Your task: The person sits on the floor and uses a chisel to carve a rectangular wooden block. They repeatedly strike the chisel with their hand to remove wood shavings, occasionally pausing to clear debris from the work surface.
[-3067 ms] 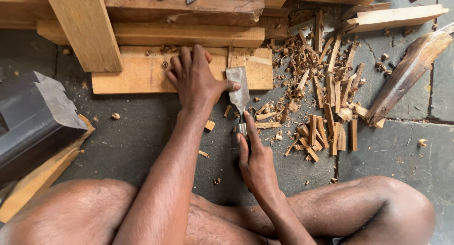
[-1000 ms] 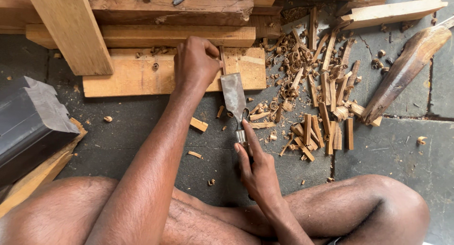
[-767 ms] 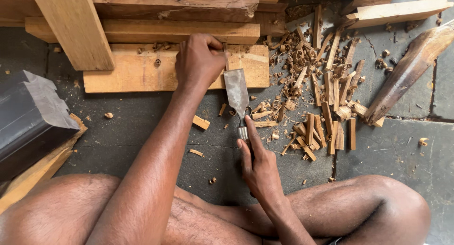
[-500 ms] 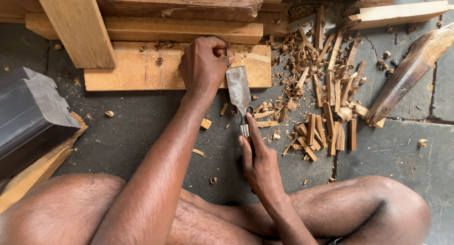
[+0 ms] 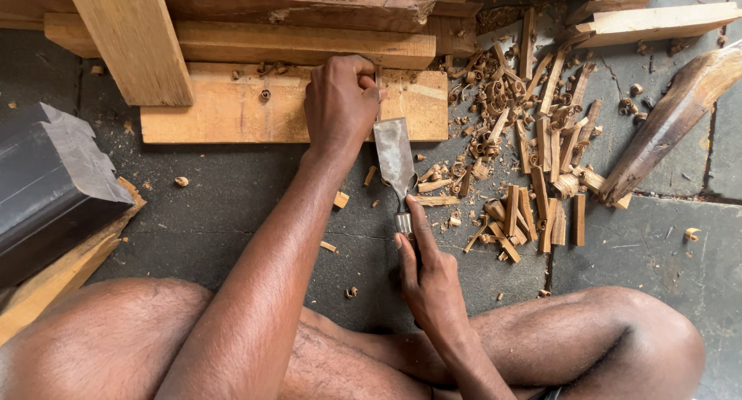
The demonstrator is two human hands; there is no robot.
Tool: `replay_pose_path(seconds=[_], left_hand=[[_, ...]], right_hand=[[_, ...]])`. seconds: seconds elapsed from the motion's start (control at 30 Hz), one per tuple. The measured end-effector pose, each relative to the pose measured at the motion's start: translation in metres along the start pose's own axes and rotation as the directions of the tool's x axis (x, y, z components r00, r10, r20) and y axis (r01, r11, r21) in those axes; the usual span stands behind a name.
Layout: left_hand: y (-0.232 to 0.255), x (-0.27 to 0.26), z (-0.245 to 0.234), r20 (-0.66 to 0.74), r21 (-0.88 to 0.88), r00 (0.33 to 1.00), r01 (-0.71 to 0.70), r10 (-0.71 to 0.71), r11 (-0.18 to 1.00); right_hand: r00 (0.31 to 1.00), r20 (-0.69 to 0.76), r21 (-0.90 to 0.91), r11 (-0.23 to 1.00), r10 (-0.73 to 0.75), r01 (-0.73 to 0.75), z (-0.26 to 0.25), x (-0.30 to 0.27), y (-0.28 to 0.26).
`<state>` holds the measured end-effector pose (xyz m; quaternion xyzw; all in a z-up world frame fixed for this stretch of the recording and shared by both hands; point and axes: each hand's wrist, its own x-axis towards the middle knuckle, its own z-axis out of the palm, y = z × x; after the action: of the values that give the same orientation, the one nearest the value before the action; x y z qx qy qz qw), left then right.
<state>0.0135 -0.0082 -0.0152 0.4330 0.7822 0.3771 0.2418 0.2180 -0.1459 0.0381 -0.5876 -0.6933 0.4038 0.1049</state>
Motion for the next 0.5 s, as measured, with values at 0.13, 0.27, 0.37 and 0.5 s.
replay_pose_path(seconds=[0.13, 0.27, 0.37, 0.5], left_hand=[[-0.005, -0.003, 0.001, 0.015, -0.030, 1.000, 0.013, -0.013, 0.999], [-0.005, -0.023, -0.011, 0.052, 0.200, 0.999, -0.023, 0.013, 0.979], [-0.006, -0.034, -0.017, 0.022, 0.281, 1.000, -0.009, 0.003, 0.960], [-0.016, -0.039, -0.007, -0.161, 0.240, 0.979, -0.086, 0.127, 0.967]], right_hand=[[0.987, 0.072, -0.012, 0.989, 0.146, -0.146, 0.000, 0.004, -0.001], [1.000, -0.002, 0.009, 1.000, -0.026, 0.026, 0.004, 0.004, 0.008], [0.999, 0.003, -0.019, 0.999, -0.033, 0.033, 0.005, 0.009, 0.008], [1.000, 0.002, -0.072, 0.997, 0.002, -0.002, 0.002, 0.018, -0.003]])
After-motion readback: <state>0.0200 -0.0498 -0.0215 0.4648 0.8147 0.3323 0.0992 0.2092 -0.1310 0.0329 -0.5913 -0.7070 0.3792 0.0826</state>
